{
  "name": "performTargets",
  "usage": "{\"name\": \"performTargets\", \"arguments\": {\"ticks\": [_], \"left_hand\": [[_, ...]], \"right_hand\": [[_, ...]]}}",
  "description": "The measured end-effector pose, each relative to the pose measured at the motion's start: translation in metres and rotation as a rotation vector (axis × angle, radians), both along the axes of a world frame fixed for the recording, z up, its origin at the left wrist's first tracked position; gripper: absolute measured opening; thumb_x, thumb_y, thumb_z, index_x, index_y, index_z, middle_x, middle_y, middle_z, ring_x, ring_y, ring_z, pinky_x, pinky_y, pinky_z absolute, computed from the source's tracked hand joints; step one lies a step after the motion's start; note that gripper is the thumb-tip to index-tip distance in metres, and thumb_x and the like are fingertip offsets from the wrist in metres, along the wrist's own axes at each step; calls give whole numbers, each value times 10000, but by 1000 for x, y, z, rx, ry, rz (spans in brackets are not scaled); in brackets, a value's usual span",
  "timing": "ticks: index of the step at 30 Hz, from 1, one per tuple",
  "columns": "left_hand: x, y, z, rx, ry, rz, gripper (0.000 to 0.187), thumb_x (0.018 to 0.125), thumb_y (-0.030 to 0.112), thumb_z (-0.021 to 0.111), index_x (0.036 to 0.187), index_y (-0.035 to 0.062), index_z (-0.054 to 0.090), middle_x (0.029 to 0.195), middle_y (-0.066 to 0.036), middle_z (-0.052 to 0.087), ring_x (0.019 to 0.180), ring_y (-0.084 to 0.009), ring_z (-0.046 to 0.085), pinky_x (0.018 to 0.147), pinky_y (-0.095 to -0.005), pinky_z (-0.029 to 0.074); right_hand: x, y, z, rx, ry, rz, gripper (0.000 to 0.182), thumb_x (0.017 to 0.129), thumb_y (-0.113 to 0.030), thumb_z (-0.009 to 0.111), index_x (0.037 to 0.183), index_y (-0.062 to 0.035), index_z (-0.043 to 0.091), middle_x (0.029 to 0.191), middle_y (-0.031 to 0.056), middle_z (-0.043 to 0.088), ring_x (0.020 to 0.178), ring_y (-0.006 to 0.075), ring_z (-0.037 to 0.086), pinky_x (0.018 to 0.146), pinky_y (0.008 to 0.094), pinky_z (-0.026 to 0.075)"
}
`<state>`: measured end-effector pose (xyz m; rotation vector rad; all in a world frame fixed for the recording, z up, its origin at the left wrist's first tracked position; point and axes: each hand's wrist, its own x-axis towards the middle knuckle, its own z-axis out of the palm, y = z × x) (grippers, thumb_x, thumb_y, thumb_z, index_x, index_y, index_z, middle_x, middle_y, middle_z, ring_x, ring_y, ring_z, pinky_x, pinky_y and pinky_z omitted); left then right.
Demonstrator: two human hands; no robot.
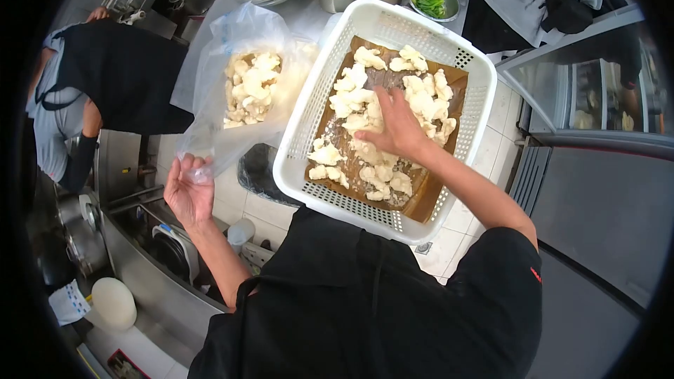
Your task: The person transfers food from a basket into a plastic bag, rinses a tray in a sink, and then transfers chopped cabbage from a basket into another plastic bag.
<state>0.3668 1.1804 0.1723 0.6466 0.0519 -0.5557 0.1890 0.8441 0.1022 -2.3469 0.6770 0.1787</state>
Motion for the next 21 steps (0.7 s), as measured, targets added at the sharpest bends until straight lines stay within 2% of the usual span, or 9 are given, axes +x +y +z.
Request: {"name": "performTargets", "arguments": {"ticks": [3,6,10,13,19,21], "left_hand": [[-4,0,1,33,24,29,150,941,145,494,937,-1,530,820,-76,533,813,-231,531,936,-450,388],[-5,0,-1,37,25,10,133,925,139,518,927,7,538,812,-74,534,810,-230,529,931,-446,388],[-11,-1,0,62,24,18,125,905,127,543,947,10,547,807,-70,534,809,-228,525,921,-441,389],[-12,2,-1,73,14,31,143,898,124,549,983,10,545,805,-65,530,804,-225,518,915,-438,389],[-17,6,-6,69,18,29,154,901,125,538,1018,26,538,798,-64,529,798,-227,514,902,-435,393],[-17,6,-8,52,25,28,127,912,122,514,1012,50,547,799,-74,546,801,-240,529,888,-435,406]], "right_hand": [[-12,30,4,-448,31,245,946,651,-562,760,1412,-177,350,1449,249,239,1305,474,281,1019,591,324],[-22,40,-10,-488,190,330,1016,569,-628,767,1404,-212,366,1445,221,256,1320,452,246,976,671,296],[-13,34,-31,-560,181,262,1063,517,-644,779,1396,-206,372,1456,193,246,1315,459,237,936,679,321],[-7,32,-29,-609,321,348,1062,520,-609,799,1398,-209,356,1464,187,227,1310,455,247,921,678,339],[4,26,-25,-524,432,408,1109,491,-553,847,1401,-189,326,1462,212,203,1298,474,253,943,681,328],[1,36,-26,-588,402,383,1075,507,-529,847,1381,-160,341,1450,224,205,1282,488,266,942,675,330]]}}
